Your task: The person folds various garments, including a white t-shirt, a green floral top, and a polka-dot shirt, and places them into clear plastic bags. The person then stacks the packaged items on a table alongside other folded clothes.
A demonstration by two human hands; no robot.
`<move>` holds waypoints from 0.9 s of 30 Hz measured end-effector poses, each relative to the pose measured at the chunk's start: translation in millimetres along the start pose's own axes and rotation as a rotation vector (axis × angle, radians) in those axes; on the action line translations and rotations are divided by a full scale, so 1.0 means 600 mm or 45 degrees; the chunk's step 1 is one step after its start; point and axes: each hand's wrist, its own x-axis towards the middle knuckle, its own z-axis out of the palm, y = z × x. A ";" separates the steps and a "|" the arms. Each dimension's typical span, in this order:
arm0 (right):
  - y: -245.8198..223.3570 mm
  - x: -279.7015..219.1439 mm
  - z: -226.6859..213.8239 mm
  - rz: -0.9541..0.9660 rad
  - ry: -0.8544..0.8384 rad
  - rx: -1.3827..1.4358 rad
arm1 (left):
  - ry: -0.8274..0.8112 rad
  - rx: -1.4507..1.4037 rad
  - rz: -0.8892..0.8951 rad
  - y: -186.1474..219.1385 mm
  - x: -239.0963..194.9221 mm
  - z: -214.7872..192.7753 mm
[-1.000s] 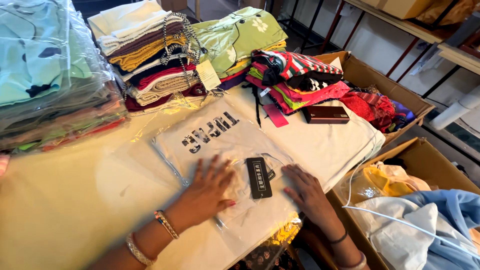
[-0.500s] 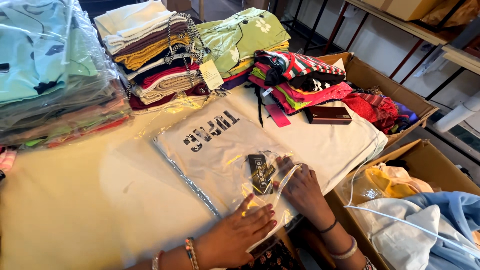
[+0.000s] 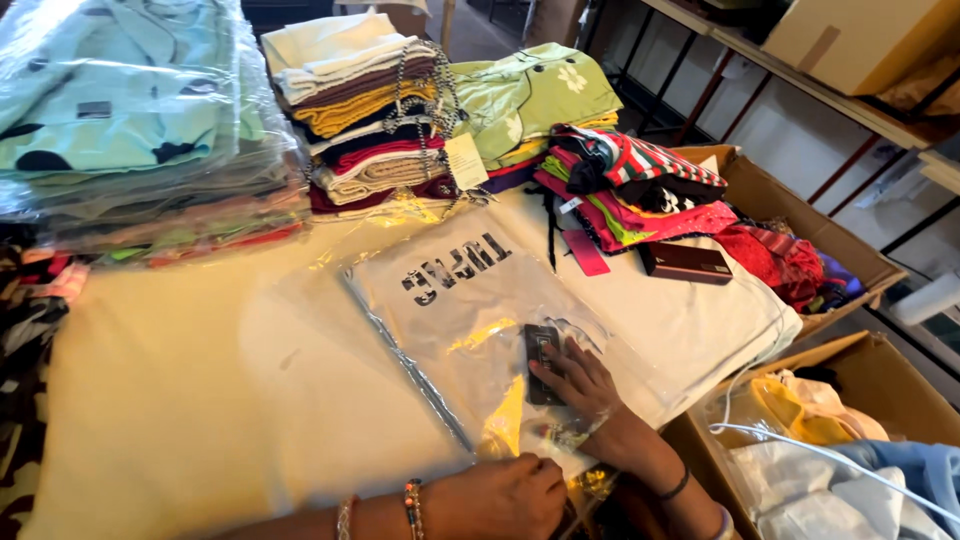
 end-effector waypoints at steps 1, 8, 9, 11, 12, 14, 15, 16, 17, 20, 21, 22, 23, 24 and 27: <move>0.008 0.010 0.006 -0.011 -0.002 -0.001 | -0.001 0.006 -0.009 0.003 -0.002 0.010; 0.012 0.062 0.001 0.060 -0.289 -0.091 | 0.084 -0.100 0.000 0.007 -0.009 0.041; 0.003 0.068 -0.006 0.086 -0.338 -0.075 | 0.074 -0.105 0.014 0.008 -0.009 0.045; 0.007 0.072 -0.002 0.096 -0.348 -0.078 | 0.073 -0.085 0.024 0.006 -0.009 0.045; 0.008 0.072 0.000 0.107 -0.357 -0.077 | 0.068 -0.067 0.034 0.007 -0.009 0.045; 0.017 0.077 0.008 0.085 -0.360 -0.117 | 0.077 -0.089 0.031 0.008 -0.006 0.045; 0.021 0.079 0.012 0.063 -0.360 -0.158 | 0.085 -0.108 0.029 0.008 -0.004 0.045; 0.024 0.081 0.015 0.066 -0.357 -0.156 | 0.083 -0.110 0.034 0.009 -0.004 0.047; 0.027 0.082 0.019 0.053 -0.355 -0.160 | 0.091 -0.167 0.000 0.011 -0.005 0.049; 0.029 0.089 0.020 0.052 -0.373 -0.136 | 0.069 -0.207 -0.003 0.009 -0.003 0.045; 0.028 0.090 0.020 0.068 -0.397 -0.103 | 0.040 -0.197 0.026 0.009 -0.003 0.042; 0.027 0.090 0.019 0.069 -0.395 -0.106 | 0.041 -0.194 0.027 0.010 -0.004 0.047; 0.027 0.089 0.019 0.065 -0.387 -0.121 | 0.069 -0.273 -0.048 0.012 -0.005 0.052; 0.026 0.089 0.019 0.062 -0.381 -0.134 | 0.096 -0.354 -0.124 0.014 -0.007 0.057; 0.032 0.077 0.023 0.006 -0.228 -0.093 | -0.090 -0.246 0.106 0.006 -0.007 0.017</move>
